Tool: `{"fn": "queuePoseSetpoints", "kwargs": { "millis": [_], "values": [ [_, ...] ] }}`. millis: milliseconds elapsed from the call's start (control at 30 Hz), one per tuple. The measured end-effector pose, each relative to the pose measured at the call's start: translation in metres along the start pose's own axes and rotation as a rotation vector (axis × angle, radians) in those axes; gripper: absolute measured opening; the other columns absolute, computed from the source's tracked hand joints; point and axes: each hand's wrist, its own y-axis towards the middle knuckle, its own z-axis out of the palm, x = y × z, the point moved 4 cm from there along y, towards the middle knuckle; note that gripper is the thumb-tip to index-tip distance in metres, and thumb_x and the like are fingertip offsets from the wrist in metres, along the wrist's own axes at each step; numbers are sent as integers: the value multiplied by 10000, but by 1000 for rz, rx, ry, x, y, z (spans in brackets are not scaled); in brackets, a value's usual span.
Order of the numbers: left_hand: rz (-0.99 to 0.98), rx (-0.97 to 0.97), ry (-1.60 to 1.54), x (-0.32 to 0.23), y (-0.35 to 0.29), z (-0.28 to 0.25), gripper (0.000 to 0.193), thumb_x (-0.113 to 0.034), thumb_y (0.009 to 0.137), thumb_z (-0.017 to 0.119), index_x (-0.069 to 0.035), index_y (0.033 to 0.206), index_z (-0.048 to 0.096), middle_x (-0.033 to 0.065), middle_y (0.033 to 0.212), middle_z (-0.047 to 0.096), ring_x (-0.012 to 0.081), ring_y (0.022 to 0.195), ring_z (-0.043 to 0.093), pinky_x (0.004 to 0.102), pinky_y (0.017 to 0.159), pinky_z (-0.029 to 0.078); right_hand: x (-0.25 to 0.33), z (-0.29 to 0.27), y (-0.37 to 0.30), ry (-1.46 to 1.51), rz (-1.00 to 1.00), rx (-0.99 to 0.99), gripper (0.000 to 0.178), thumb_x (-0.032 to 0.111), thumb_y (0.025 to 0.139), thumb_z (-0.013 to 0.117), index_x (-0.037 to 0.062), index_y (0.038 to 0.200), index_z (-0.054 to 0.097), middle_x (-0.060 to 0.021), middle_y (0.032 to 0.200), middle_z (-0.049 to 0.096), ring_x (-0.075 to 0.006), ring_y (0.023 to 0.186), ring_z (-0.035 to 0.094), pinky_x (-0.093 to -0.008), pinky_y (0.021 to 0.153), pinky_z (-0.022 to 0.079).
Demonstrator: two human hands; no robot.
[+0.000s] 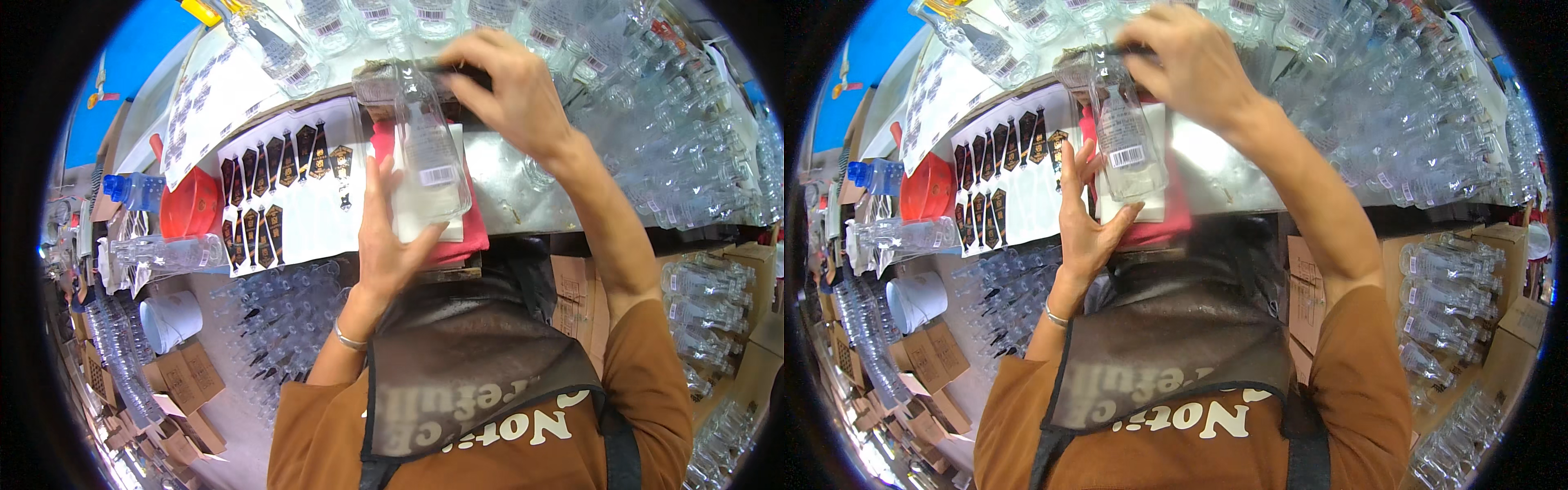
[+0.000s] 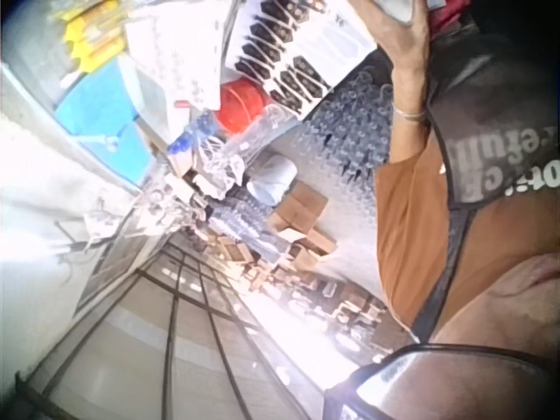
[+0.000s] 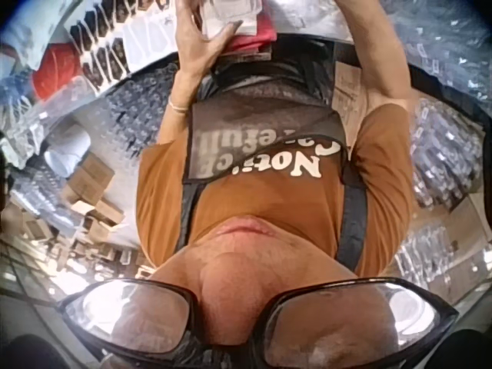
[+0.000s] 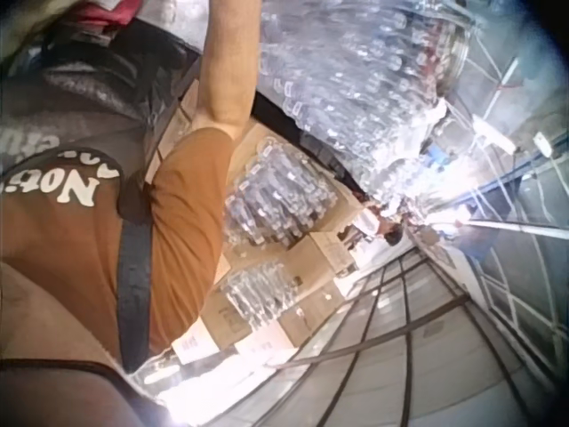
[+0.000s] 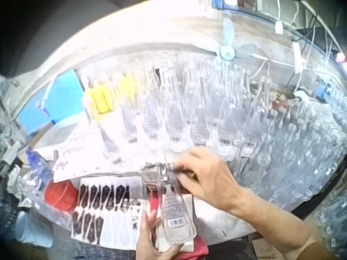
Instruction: The person repeatedly picks up clear plastic bottles, applies a label to each bottle using a handheld applicator, and places the labeled bottles into a cardboard box. The process is repeated for multiple bottles throughout the clip.
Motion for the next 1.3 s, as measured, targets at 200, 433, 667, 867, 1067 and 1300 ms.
{"fn": "queuePoseSetpoints", "kwargs": {
  "millis": [200, 433, 667, 867, 1067, 1300],
  "values": [
    [-4, 71, -332, 7, 8, -22, 908, -13, 844, 609, -6, 1597, 102, 238, 1590, 308, 339, 1477, 330, 452, 1217, 247, 26, 10, -47, 239, 15, 138, 190, 50, 822, 701, 10, 1006, 675, -135, 980, 678, -279, 868, 669, -363, 776, 538],
    [-363, -17, -561, 18, 86, -11, 626, -352, 993, 636, 72, 1413, 444, 170, 1316, 597, 215, 1211, 574, 325, 1024, 431, 52, 16, -75, 232, -15, 29, 291, -48, 758, 701, 31, 1036, 672, -117, 1008, 693, -319, 925, 668, -377, 799, 553],
    [-232, -29, -490, -4, 83, 7, 554, -210, 986, 653, 89, 1406, 450, 198, 1281, 638, 232, 1188, 607, 340, 1034, 441, 21, -29, -80, 697, 517, -5, 271, 132, 981, 519, -13, 1124, 697, -67, 1014, 729, -134, 969, 653, -290, 896, 507],
    [133, 73, -207, -45, 26, 13, 792, -8, 861, 721, 53, 1520, 286, 185, 1465, 447, 260, 1334, 481, 385, 1118, 383, 55, -52, -41, 348, 295, -123, 459, 344, 868, 744, -13, 1142, 649, -161, 909, 715, -221, 713, 681, -308, 648, 529],
    [284, 231, -220, -83, 17, 29, 1034, -253, 802, 795, 0, 1588, 174, 245, 1514, 428, 347, 1412, 425, 447, 1182, 279, 85, -108, -97, 235, 367, -277, 367, 188, 830, 776, 31, 1131, 637, -112, 889, 719, -164, 712, 684, -267, 652, 518],
    [218, 369, -217, -100, 14, 69, 814, -264, 899, 712, -17, 1559, 305, 211, 1514, 452, 349, 1399, 445, 456, 1165, 319, 135, -215, -189, -102, 721, -403, 364, 15, 813, 760, 28, 1153, 631, -78, 956, 757, -99, 854, 707, -236, 690, 548]
  ]
}}
